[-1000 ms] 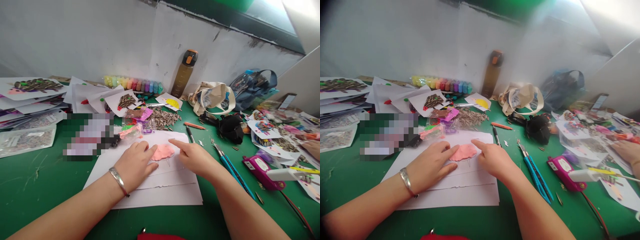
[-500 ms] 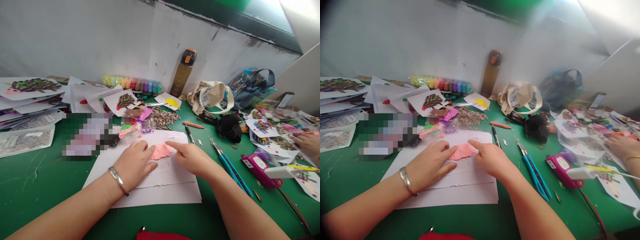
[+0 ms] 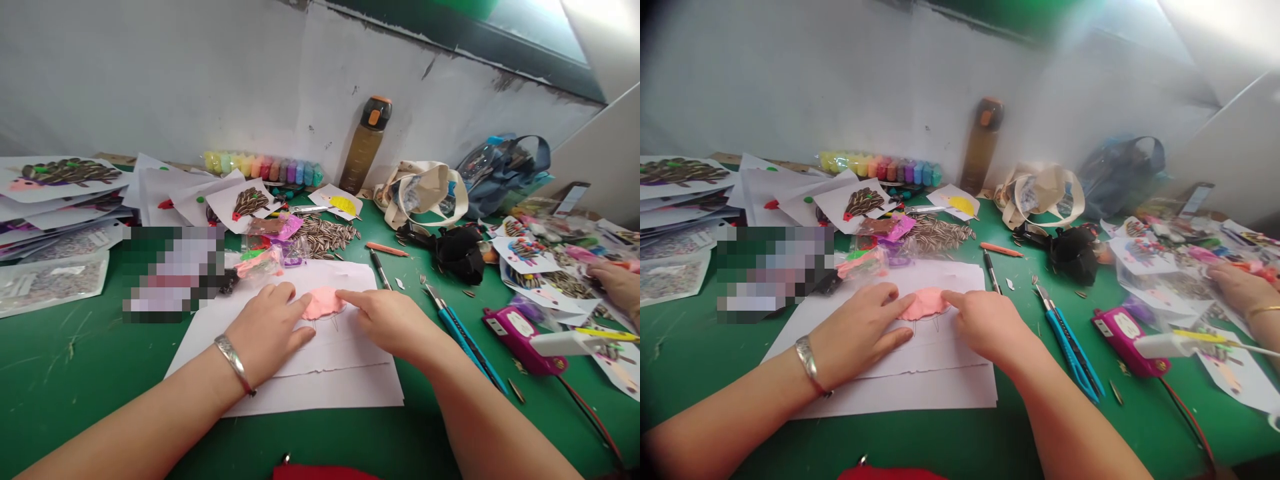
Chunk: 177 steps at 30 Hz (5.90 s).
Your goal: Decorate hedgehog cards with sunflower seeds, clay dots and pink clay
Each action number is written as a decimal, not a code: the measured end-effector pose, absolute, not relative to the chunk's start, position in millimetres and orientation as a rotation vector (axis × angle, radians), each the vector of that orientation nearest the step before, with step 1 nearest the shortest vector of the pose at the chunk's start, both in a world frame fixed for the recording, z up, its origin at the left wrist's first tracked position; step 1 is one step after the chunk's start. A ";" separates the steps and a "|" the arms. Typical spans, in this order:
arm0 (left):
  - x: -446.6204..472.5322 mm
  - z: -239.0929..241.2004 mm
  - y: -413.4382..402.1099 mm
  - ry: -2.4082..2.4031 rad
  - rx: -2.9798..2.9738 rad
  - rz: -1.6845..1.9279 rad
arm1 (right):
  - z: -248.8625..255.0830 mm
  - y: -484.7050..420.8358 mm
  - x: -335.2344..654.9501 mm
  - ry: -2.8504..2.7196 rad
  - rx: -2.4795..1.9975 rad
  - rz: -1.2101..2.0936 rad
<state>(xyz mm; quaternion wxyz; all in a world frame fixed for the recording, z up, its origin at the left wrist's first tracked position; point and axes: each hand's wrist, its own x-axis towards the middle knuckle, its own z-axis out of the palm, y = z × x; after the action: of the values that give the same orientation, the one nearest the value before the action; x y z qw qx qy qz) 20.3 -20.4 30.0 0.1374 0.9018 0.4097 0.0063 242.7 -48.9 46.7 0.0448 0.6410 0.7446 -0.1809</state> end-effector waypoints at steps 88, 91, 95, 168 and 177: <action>17.6 26.0 -15.3 1.111 2.622 0.123 | 38.9 -54.7 228.9 2.608 1.812 -0.388; 19.6 25.4 -15.7 1.119 2.635 0.125 | 38.7 -54.8 224.9 2.610 1.767 -0.410; 18.2 26.7 -13.4 1.097 2.608 0.128 | 37.9 -54.2 222.3 2.598 1.787 -0.403; 14.5 27.9 -9.7 1.057 2.562 0.158 | 24.4 -43.0 216.0 2.618 1.834 -0.405; 15.2 29.1 -9.7 1.059 2.557 0.133 | 24.7 -42.0 217.1 2.610 1.795 -0.439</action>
<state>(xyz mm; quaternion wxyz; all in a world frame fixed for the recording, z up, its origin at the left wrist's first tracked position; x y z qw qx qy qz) 15.2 -9.7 29.1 0.1842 0.9071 0.3756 0.0471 217.1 -42.0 24.7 -0.0282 0.5611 0.8158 -0.1373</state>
